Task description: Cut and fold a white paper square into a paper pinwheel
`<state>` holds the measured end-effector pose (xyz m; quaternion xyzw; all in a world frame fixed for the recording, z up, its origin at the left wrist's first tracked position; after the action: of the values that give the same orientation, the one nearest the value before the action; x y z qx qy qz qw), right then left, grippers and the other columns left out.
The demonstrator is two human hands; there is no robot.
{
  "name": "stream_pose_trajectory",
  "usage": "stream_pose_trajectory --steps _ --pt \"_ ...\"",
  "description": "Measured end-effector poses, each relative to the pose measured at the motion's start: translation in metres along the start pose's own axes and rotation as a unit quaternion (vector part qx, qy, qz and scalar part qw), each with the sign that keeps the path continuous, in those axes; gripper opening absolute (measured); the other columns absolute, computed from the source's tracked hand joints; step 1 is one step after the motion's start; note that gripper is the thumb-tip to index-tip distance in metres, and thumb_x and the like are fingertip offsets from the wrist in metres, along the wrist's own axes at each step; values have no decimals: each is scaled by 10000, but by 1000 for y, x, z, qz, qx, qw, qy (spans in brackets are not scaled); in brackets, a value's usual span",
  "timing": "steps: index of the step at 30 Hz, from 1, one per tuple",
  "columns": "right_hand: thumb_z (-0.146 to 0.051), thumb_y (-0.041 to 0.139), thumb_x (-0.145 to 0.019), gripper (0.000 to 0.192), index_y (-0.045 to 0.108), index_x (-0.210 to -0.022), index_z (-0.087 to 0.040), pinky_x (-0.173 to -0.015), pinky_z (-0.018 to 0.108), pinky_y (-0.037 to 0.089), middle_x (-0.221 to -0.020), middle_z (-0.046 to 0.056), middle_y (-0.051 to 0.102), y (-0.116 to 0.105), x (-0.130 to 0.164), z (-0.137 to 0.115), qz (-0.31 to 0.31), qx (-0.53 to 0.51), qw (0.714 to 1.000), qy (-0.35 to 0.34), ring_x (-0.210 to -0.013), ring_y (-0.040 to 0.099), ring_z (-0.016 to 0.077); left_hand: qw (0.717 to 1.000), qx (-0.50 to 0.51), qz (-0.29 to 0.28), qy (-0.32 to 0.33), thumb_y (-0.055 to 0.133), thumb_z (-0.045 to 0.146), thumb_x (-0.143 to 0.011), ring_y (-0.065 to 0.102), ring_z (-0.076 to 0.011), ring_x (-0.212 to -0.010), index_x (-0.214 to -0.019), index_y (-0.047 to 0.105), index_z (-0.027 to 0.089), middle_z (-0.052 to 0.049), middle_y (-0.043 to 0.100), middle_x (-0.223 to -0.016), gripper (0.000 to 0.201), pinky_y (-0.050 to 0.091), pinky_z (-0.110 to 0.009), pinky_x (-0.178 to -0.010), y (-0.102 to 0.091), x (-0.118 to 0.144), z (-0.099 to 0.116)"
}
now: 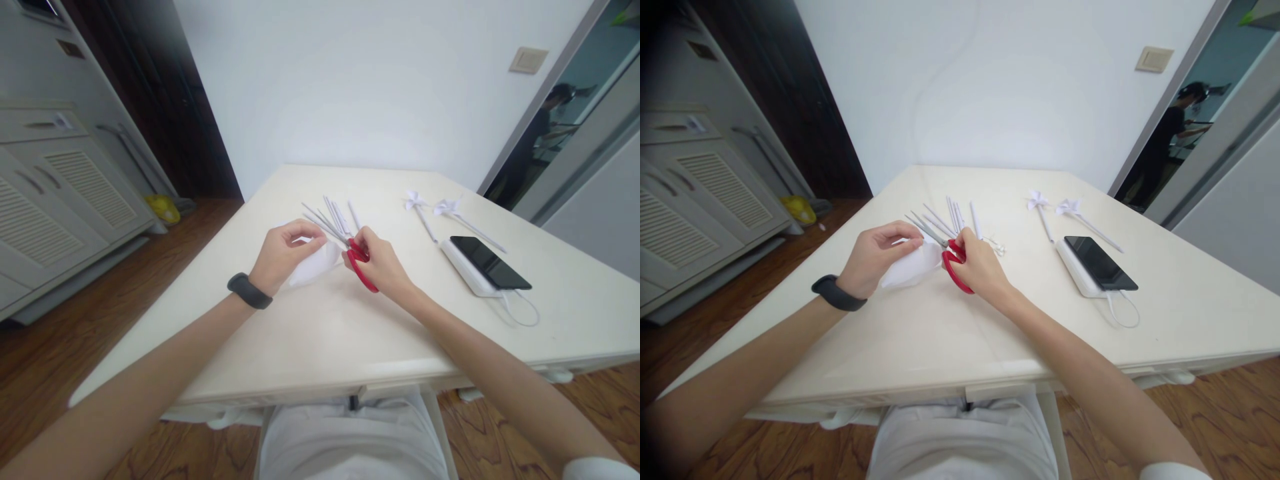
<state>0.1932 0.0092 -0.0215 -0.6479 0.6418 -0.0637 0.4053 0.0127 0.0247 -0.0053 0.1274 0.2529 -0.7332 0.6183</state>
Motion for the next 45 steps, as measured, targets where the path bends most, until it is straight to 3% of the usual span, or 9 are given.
stream_pose_trajectory --steps 5,10,19,27,36,45 --pt "-297 574 -743 188 406 -794 -230 -612 264 402 -731 -35 539 -2 -1 -2 15 -115 993 3 -657 502 136 1000 -12 -19 -9 643 306 -725 575 -180 -820 -726 641 158 -50 624 -829 148 465 -290 -747 1 0 2" --pt "-237 605 -735 230 409 -856 -228 -685 272 431 -825 -19 561 -2 0 -9 -22 -228 972 -43 -748 542 136 996 -40 -75 -9 614 312 -749 579 -185 -822 -746 648 162 -50 623 -827 153 475 -292 -715 8 4 5" --pt "-190 622 -714 243 413 -833 -222 -650 263 412 -767 -28 547 2 -1 -8 -36 -247 967 -46 -699 521 129 994 -22 -109 -20 620 304 -763 601 -185 -850 -805 653 164 -57 644 -873 150 480 -298 -756 12 6 3" --pt "-175 615 -691 230 416 -800 -216 -631 244 401 -723 -44 523 -2 -6 -5 -5 -334 943 4 -678 506 111 996 30 -65 -60 534 383 -816 599 -163 -783 -883 629 164 -68 635 -947 248 463 -259 -646 7 2 10" --pt "-219 629 -683 174 476 -761 -192 -516 223 350 -650 -42 508 -11 -10 9 35 -380 917 114 -551 442 85 999 50 10 -3 595 313 -767 577 -170 -763 -761 621 181 -35 640 -809 135 449 -275 -680 5 4 12" --pt "-249 672 -663 207 493 -739 -177 -478 221 358 -594 -34 498 -5 -11 24 15 -434 884 174 -508 440 86 998 58 2 25 636 297 -745 577 -162 -766 -857 639 194 -42 631 -854 152 451 -257 -624 5 3 14"
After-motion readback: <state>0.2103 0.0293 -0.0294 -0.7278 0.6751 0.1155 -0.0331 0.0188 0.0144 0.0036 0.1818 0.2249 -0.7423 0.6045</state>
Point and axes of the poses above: each hand's wrist, its own x-axis away from the middle knuckle, its own y-axis out of the palm, z = x × y, the point moved 2 cm from there along -x, towards the middle knuckle
